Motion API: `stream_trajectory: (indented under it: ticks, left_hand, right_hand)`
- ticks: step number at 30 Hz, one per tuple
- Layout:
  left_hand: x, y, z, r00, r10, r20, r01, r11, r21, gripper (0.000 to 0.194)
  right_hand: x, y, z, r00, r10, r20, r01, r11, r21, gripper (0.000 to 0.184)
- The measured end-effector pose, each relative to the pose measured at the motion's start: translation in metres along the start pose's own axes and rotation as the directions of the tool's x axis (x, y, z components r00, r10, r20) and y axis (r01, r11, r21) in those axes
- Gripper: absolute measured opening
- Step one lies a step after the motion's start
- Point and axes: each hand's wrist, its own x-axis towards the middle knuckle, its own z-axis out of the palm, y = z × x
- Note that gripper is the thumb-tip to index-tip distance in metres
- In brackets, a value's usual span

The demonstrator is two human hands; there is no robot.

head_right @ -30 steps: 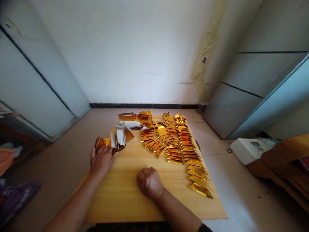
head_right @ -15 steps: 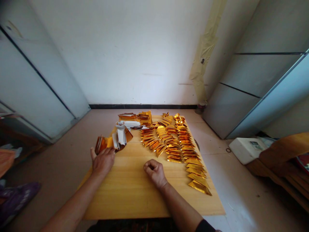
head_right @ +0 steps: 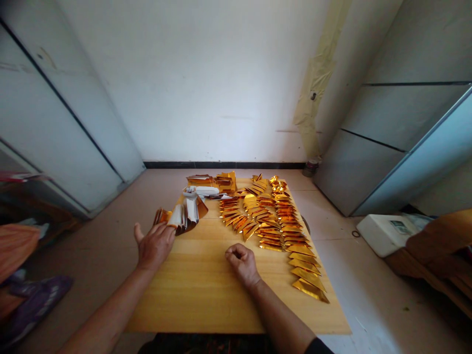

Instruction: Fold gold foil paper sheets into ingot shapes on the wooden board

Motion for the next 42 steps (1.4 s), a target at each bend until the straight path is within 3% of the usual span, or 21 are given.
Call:
stream_trajectory:
  ticks: [10, 13, 15, 17, 18, 20, 22, 23, 25, 29, 32, 37, 39, 42]
  left_hand:
    - [0.012, -0.002, -0.032, 0.983, -0.041, -0.179, 0.037, 0.999, -0.027, 0.018]
    - [0.012, -0.001, -0.042, 0.963, -0.153, -0.224, 0.113, 0.977, -0.178, 0.018]
    - [0.009, 0.006, -0.048, 0.923, -0.314, -0.223, 0.214, 0.900, -0.380, 0.017]
    - [0.006, 0.021, -0.052, 0.853, -0.513, -0.100, 0.339, 0.689, -0.641, 0.021]
    - [0.004, 0.031, -0.053, 0.820, -0.572, -0.010, 0.350, 0.516, -0.781, 0.023]
    - [-0.002, 0.054, -0.049, 0.794, -0.561, 0.235, 0.357, 0.118, -0.926, 0.029]
    - [-0.010, 0.076, -0.039, 0.755, -0.465, 0.462, 0.420, -0.198, -0.886, 0.033]
    - [-0.015, 0.086, -0.033, 0.727, -0.425, 0.539, 0.453, -0.292, -0.842, 0.035]
    - [-0.026, 0.103, -0.020, 0.682, -0.355, 0.639, 0.517, -0.384, -0.765, 0.040]
    - [-0.041, 0.120, -0.004, 0.700, -0.184, 0.690, 0.579, -0.418, -0.700, 0.043]
    - [-0.041, 0.121, -0.002, 0.700, -0.098, 0.708, 0.617, -0.416, -0.668, 0.051]
    - [-0.032, 0.117, 0.003, 0.703, -0.154, 0.694, 0.637, -0.299, -0.711, 0.083]
    - [-0.029, 0.116, 0.007, 0.712, -0.158, 0.685, 0.634, -0.276, -0.723, 0.091]
    - [-0.024, 0.115, 0.012, 0.719, -0.079, 0.691, 0.647, -0.287, -0.706, 0.088]
  right_hand:
    - [0.001, 0.003, 0.001, 1.000, 0.013, 0.013, -0.013, 1.000, 0.001, 0.021]
    - [0.001, 0.004, 0.000, 1.000, 0.008, 0.017, -0.008, 1.000, -0.011, 0.021]
    - [0.000, 0.004, 0.000, 1.000, 0.004, 0.025, -0.003, 1.000, -0.021, 0.022]
    - [0.000, 0.003, -0.001, 0.999, -0.003, 0.043, 0.004, 1.000, -0.021, 0.023]
    - [0.000, 0.001, -0.001, 0.998, -0.009, 0.055, 0.010, 1.000, -0.010, 0.024]
    - [0.000, -0.004, -0.001, 0.997, -0.022, 0.079, 0.018, 0.998, 0.056, 0.030]
    - [0.000, -0.010, 0.000, 0.995, -0.034, 0.090, 0.018, 0.986, 0.164, 0.042]
    - [0.000, -0.014, 0.001, 0.995, -0.032, 0.095, 0.011, 0.976, 0.216, 0.047]
    - [0.000, -0.020, 0.004, 0.994, -0.004, 0.105, -0.025, 0.960, 0.279, 0.053]
    - [-0.001, -0.021, 0.008, 0.995, 0.053, 0.089, -0.073, 0.968, 0.239, 0.063]
    - [-0.004, -0.016, 0.006, 0.996, 0.070, 0.045, -0.074, 0.993, 0.093, 0.058]
    - [-0.012, -0.012, 0.000, 0.979, 0.183, 0.090, -0.142, 0.928, -0.344, 0.046]
    - [-0.015, -0.014, -0.001, 0.978, 0.190, 0.085, -0.140, 0.903, -0.406, 0.052]
    - [-0.018, -0.017, -0.001, 0.981, 0.161, 0.109, -0.103, 0.905, -0.413, 0.060]
